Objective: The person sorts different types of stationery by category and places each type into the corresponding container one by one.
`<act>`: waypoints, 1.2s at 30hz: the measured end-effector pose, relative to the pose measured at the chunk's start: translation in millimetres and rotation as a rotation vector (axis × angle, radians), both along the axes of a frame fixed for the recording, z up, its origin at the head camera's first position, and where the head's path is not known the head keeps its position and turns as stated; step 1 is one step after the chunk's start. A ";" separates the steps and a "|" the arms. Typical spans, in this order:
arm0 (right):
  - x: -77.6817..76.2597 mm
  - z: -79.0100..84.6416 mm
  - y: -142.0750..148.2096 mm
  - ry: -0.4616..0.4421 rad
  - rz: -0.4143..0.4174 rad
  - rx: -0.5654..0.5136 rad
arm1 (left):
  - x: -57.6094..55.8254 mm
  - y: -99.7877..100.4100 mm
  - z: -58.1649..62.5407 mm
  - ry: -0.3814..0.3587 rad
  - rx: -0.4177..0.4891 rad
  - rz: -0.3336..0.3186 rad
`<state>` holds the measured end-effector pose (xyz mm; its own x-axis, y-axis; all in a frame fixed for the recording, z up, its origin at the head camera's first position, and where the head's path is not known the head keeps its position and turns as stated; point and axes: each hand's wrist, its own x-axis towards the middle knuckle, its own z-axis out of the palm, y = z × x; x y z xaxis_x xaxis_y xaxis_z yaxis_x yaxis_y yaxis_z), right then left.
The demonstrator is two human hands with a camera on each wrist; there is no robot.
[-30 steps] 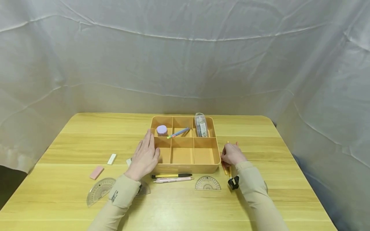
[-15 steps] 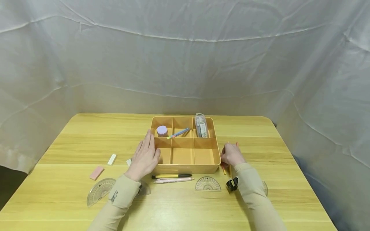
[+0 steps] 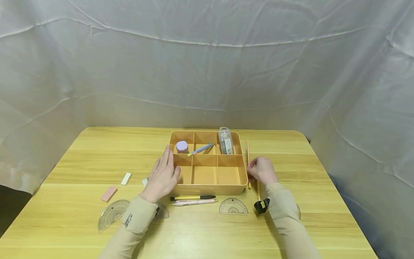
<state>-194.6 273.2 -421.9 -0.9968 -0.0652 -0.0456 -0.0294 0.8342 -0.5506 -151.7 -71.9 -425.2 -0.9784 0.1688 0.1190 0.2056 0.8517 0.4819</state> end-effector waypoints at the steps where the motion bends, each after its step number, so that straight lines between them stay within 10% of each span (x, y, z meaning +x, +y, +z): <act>1: -0.2 0.5 0.3 0.020 -0.013 -0.031 | -0.1 0.2 -0.1 0.001 0.002 0.000; 15: 1.9 16.8 -8.5 0.409 -0.077 -0.390 | 0.4 -1.3 1.2 0.000 0.001 -0.004; 26: 6.8 41.6 -35.3 0.398 0.034 -0.542 | 0.6 -0.8 0.7 0.011 0.005 -0.002; 31: 9.2 48.4 -47.3 0.426 0.070 -0.478 | 0.4 -0.3 1.1 0.000 0.007 -0.003; 36: 7.6 49.0 -58.3 0.638 0.078 -0.268 | -0.1 0.1 1.4 -0.005 0.004 -0.002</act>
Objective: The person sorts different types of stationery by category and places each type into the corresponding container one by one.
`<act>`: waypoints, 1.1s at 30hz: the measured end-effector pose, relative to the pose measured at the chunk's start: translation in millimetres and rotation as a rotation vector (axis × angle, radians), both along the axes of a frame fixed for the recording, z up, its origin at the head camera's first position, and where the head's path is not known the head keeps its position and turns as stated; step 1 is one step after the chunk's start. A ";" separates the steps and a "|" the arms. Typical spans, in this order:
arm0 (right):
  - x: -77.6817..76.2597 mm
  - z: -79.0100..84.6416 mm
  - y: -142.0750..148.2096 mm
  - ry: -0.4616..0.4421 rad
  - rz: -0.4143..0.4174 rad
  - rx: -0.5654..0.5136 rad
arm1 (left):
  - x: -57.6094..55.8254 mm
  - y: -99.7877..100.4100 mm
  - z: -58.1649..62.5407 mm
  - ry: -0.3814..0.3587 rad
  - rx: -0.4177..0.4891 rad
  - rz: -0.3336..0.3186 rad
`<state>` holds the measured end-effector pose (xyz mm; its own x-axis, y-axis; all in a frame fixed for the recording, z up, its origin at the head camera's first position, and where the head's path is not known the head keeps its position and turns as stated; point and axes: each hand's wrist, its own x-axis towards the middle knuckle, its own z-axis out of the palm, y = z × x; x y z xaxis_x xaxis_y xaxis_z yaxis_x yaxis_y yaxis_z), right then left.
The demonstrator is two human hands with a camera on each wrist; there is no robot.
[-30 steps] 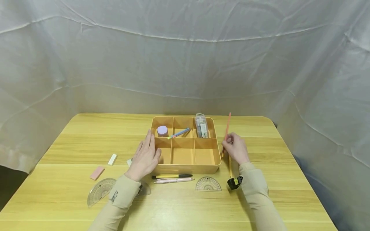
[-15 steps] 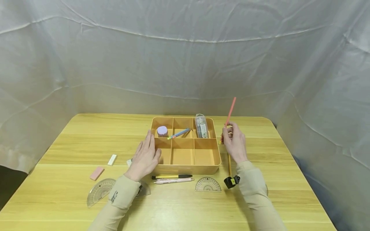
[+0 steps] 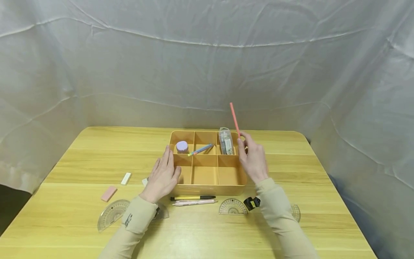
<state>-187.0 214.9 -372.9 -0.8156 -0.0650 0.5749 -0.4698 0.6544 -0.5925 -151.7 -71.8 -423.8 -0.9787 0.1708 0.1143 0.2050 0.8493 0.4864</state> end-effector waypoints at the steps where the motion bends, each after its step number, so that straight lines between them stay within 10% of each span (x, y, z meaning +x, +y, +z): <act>1: -0.4 -0.1 -1.8 0.045 -0.017 0.030 | 0.0 0.0 0.0 -0.001 0.001 0.001; 12: -3.8 2.1 -15.3 0.288 -0.017 0.121 | 0.0 -0.1 -0.6 -0.001 0.006 0.004; 33: -8.8 10.3 -39.5 0.288 0.156 0.227 | 0.1 0.4 -0.4 -0.007 0.001 -0.001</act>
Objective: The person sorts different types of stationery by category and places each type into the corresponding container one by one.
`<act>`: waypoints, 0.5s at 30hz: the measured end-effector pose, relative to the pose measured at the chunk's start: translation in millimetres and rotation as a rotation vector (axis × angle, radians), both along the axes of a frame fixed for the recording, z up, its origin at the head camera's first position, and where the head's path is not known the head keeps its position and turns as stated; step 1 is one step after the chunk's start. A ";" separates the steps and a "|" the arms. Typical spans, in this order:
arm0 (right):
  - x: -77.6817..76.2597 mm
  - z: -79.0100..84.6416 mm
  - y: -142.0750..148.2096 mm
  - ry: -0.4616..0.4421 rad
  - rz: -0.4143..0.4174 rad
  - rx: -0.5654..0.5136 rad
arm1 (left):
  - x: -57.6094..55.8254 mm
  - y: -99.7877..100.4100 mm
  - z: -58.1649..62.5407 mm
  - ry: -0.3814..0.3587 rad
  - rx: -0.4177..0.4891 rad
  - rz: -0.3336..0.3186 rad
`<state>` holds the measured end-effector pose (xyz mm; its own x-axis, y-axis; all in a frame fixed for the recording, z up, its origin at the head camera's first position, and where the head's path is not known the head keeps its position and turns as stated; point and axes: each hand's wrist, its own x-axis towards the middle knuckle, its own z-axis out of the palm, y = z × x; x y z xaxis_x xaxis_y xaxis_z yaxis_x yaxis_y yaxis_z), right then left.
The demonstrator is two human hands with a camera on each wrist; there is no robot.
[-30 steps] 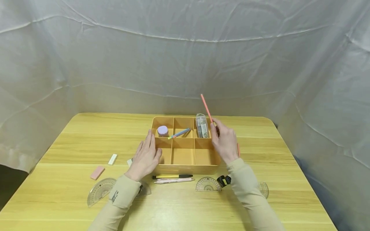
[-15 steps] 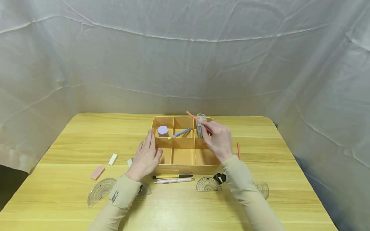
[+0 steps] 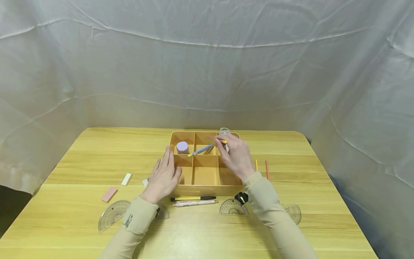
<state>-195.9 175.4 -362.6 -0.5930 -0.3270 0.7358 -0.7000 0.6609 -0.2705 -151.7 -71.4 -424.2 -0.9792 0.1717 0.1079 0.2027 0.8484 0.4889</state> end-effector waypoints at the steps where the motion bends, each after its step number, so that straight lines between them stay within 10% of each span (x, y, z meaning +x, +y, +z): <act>1: 0.2 0.3 -0.8 0.001 -0.003 0.031 | 0.1 0.0 0.2 0.000 0.000 0.000; 15: -1.5 0.5 -12.5 -0.081 -0.097 0.354 | 0.3 -1.6 -0.8 -0.005 0.013 0.002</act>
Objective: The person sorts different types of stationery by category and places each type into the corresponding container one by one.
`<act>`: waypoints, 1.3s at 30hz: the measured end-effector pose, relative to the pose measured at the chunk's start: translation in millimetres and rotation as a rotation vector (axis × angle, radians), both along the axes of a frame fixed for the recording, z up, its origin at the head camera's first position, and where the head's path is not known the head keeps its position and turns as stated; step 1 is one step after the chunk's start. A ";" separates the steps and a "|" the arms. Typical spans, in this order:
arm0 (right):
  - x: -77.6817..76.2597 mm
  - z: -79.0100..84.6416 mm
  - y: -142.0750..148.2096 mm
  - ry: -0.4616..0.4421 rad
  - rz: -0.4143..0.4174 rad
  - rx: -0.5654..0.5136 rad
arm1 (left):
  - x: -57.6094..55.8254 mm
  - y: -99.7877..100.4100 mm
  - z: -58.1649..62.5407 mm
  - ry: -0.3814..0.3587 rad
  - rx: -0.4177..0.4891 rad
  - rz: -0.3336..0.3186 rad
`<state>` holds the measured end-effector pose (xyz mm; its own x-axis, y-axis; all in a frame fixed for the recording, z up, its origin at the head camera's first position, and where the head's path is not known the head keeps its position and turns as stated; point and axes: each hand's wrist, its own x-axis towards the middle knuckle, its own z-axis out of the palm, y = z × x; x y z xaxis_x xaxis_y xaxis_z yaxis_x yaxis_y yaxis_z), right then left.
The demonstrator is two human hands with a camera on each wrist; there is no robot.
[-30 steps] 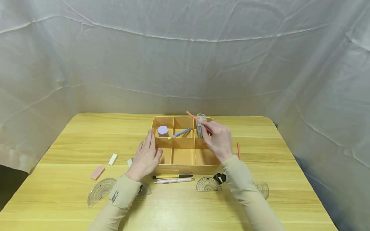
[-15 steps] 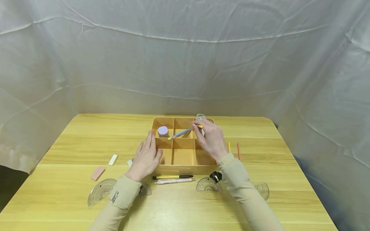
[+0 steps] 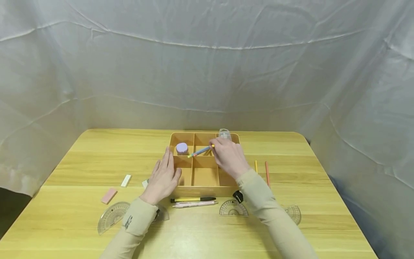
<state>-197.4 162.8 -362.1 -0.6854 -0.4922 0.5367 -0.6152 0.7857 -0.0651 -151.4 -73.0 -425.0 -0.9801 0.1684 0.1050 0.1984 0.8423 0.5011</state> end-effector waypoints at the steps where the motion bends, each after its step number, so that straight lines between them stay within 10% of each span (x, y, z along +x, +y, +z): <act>1: -0.7 0.5 -1.3 -0.010 -0.008 0.024 | -0.2 -0.2 -0.3 -0.005 -0.002 0.001; 26: -16.7 -0.3 -36.5 -0.051 0.001 0.430 | -1.7 -0.5 -1.9 0.007 -0.011 0.009; 39: -12.4 15.8 -17.2 -0.440 -0.016 0.249 | -1.8 0.3 -1.5 0.011 -0.013 0.004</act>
<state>-209.7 145.6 -346.3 -0.8286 -0.5563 0.0628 -0.5596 0.8194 -0.1246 -153.2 -72.7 -426.5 -0.9796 0.1660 0.1133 0.2004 0.8496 0.4879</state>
